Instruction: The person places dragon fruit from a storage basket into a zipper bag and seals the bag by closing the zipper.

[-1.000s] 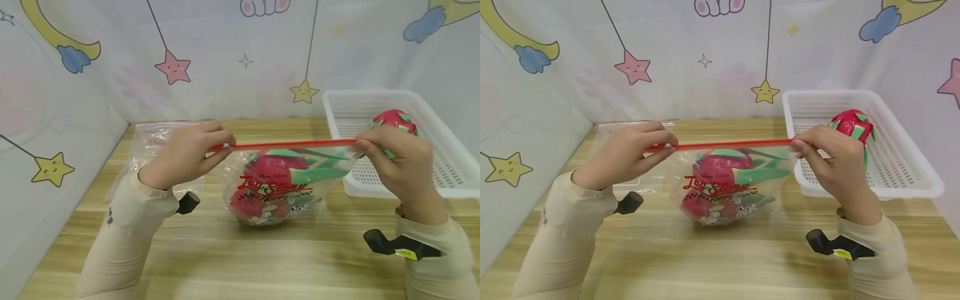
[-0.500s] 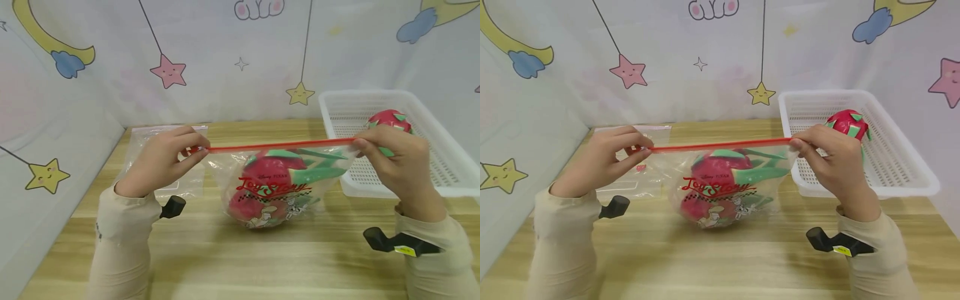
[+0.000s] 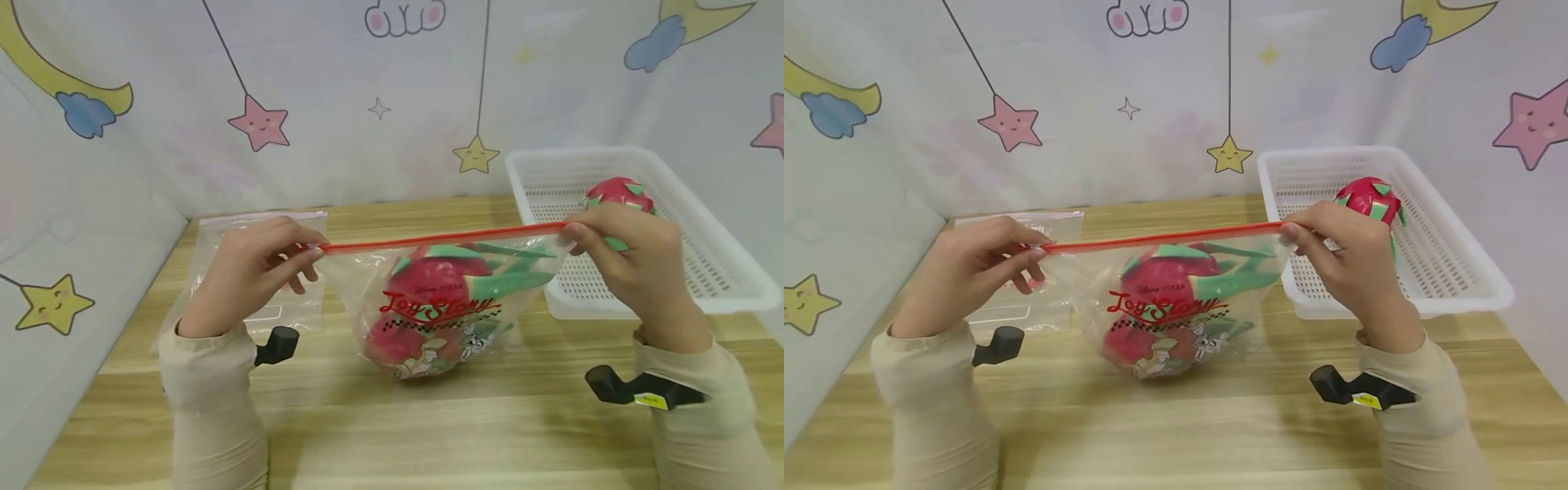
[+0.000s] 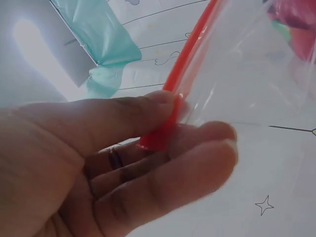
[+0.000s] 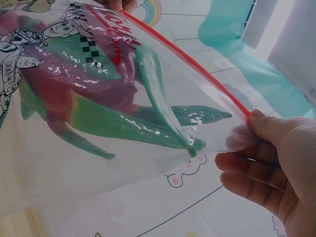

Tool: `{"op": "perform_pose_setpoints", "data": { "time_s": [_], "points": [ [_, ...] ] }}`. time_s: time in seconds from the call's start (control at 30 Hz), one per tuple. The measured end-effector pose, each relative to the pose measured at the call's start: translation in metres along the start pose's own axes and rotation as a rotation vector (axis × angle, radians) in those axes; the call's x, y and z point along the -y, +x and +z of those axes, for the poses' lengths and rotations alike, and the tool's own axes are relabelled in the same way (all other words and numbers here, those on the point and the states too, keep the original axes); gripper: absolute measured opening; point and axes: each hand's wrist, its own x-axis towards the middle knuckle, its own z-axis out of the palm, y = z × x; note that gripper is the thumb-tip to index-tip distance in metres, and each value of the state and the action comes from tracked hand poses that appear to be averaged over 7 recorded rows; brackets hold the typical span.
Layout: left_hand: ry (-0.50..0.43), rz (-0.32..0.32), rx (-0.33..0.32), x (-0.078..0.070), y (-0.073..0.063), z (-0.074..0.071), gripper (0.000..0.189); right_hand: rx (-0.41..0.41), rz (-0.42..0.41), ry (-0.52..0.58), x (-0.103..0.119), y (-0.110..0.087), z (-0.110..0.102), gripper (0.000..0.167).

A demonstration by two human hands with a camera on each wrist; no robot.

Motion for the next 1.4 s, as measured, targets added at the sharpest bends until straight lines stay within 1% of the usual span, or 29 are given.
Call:
{"op": "perform_pose_setpoints", "data": {
  "time_s": [0.2, 0.37, 0.43, 0.5, 0.57, 0.63, 0.7, 0.8, 0.93, 1.03, 1.13, 1.2, 1.27, 1.4],
  "points": [
    [-0.154, -0.091, -0.06, 0.0, 0.003, 0.007, 0.01, -0.022, 0.017, -0.034, -0.004, -0.001, 0.003, 0.056],
    [-0.258, -0.132, -0.138, 0.002, 0.006, 0.012, 0.01, -0.026, 0.044, -0.068, -0.008, 0.0, 0.004, 0.057],
    [-0.309, -0.135, -0.168, 0.005, 0.008, 0.013, 0.012, -0.029, 0.05, -0.064, -0.01, 0.001, 0.005, 0.052],
    [-0.337, -0.137, -0.194, 0.007, 0.011, 0.015, 0.014, -0.017, 0.054, -0.07, -0.012, 0.003, 0.006, 0.042],
    [-0.342, -0.144, -0.21, 0.01, 0.015, 0.016, 0.014, 0.024, 0.056, -0.104, -0.013, 0.008, 0.006, 0.026],
    [-0.333, -0.16, -0.213, 0.013, 0.019, 0.016, 0.013, 0.092, 0.066, -0.148, -0.013, 0.015, 0.004, 0.011],
    [-0.308, -0.173, -0.202, 0.016, 0.024, 0.016, 0.011, 0.169, 0.081, -0.189, -0.013, 0.023, 0.004, 0.005],
    [-0.25, -0.192, -0.169, 0.021, 0.032, 0.014, 0.01, 0.275, 0.119, -0.205, -0.014, 0.033, 0.003, 0.007],
    [-0.183, -0.225, -0.125, 0.027, 0.042, 0.012, 0.011, 0.401, 0.156, -0.206, -0.018, 0.045, 0.003, 0.005],
    [-0.18, -0.252, -0.107, 0.035, 0.05, 0.013, 0.013, 0.492, 0.182, -0.241, -0.024, 0.053, 0.002, 0.009],
    [-0.193, -0.279, -0.109, 0.047, 0.057, 0.016, 0.013, 0.587, 0.24, -0.288, -0.031, 0.062, 0.003, 0.017],
    [-0.204, -0.309, -0.117, 0.055, 0.062, 0.018, 0.014, 0.64, 0.296, -0.309, -0.037, 0.067, 0.006, 0.021],
    [-0.219, -0.338, -0.125, 0.062, 0.066, 0.019, 0.015, 0.679, 0.338, -0.315, -0.044, 0.071, 0.009, 0.024],
    [-0.214, -0.374, -0.128, 0.07, 0.077, 0.02, 0.017, 0.707, 0.361, -0.335, -0.056, 0.078, 0.018, 0.023]
  ]
}}
